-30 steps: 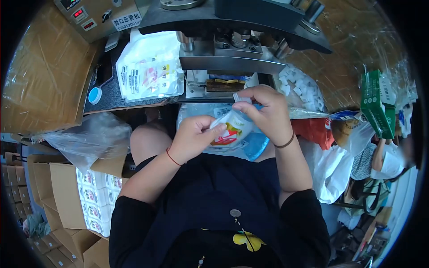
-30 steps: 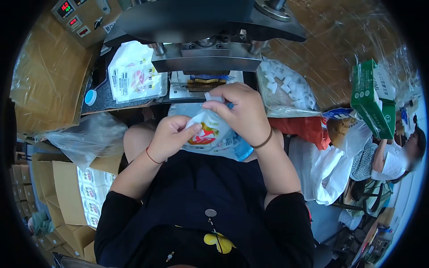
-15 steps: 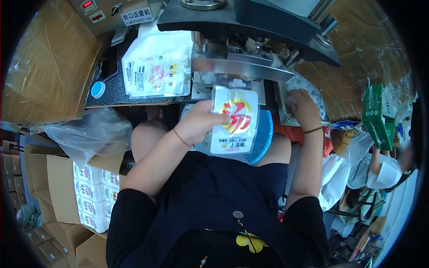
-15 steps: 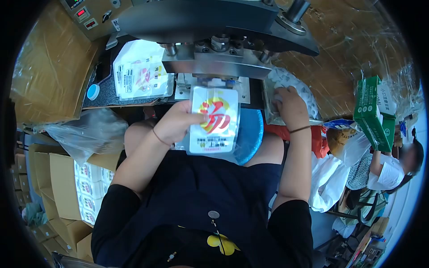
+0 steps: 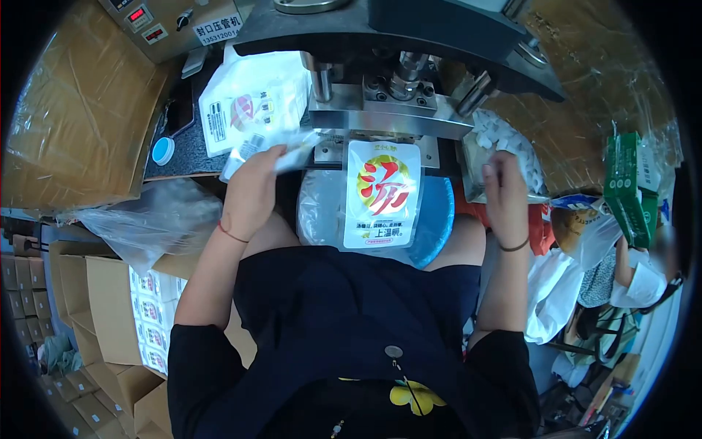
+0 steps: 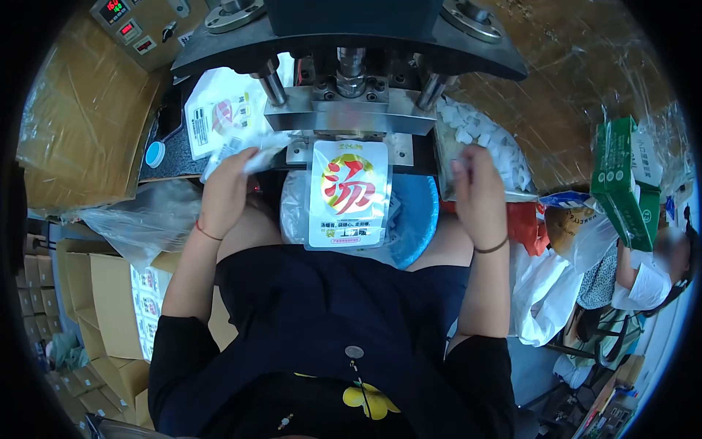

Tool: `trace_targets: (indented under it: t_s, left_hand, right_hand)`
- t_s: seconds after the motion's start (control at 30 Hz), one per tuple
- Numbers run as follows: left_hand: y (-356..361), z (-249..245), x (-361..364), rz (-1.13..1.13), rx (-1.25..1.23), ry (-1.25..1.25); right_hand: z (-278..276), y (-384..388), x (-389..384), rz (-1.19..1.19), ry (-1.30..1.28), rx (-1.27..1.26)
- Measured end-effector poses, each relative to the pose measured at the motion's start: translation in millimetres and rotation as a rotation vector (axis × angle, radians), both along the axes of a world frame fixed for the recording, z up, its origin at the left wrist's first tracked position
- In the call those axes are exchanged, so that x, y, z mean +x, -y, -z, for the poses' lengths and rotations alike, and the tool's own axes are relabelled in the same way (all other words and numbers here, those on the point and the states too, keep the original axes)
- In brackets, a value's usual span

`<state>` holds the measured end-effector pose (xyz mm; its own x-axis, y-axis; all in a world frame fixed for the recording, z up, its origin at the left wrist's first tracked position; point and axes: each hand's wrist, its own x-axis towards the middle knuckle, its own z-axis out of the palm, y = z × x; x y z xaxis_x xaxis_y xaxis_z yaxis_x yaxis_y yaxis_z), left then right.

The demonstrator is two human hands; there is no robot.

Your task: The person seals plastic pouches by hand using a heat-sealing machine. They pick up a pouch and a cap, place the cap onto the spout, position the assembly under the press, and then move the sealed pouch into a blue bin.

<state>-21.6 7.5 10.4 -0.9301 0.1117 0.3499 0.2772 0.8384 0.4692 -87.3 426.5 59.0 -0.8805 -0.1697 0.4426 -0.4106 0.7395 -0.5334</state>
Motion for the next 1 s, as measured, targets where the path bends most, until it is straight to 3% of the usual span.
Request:
trace_targets:
  t_s: [0.07, 0.13, 0.2, 0.3, 0.4, 0.43, 0.53, 0.67, 0.8, 0.83, 0.93, 1.0]
  left_hand:
    - [-4.0, 10.5, 0.2, -0.055, 0.544, 0.13]
    - [-32.5, -12.1, 4.0, -0.023, 0.708, 0.271]
    - [-47.4, -8.6, 4.8, 0.035, 0.639, 0.274]
    - [-78.3, -17.7, 11.9, 0.119, 0.613, 0.345]
    - [-102.3, -16.3, 19.8, 0.243, 0.711, 0.362]
    - [-109.3, -14.4, 22.9, 0.251, 0.745, 0.375]
    - [-121.9, -6.4, 24.5, 0.256, 0.823, 0.399]
    - [-125.2, 5.1, 26.6, 0.238, 0.84, 0.437]
    - [-131.6, 0.4, 26.2, 0.264, 0.828, 0.555]
    - [-131.2, -1.1, 26.2, 0.264, 0.81, 0.584]
    - [-143.1, -0.4, 32.2, 0.381, 1.202, 0.79]
    - [-143.7, 3.9, 35.0, 0.459, 1.298, 0.923]
  right_hand:
    - [-3.3, 24.8, 6.7, -0.227, -0.014, 0.012]
    - [-2.3, 45.0, 10.3, -0.469, 0.001, 0.04]
    - [-16.4, 62.1, 15.2, -0.539, 0.064, -0.115]
    - [-24.0, 73.5, 15.6, -0.386, 0.237, -0.561]
    - [-29.4, 80.5, 10.7, -0.413, 0.146, -0.397]
    - [-30.6, 80.6, 8.7, -0.494, 0.043, -0.237]
    - [-31.5, 68.8, 14.9, -0.521, 0.093, -0.131]
    - [-41.9, 54.8, 28.2, -0.291, 0.183, -0.506]
    - [-37.3, 65.3, 22.1, -0.474, -0.038, -0.054]
    - [-40.6, 65.1, 24.8, -0.466, 0.024, -0.04]
    - [-42.4, 52.9, 16.7, -0.566, -0.027, 0.159]
    - [-44.4, 48.8, 18.5, -0.561, 0.183, 0.146]
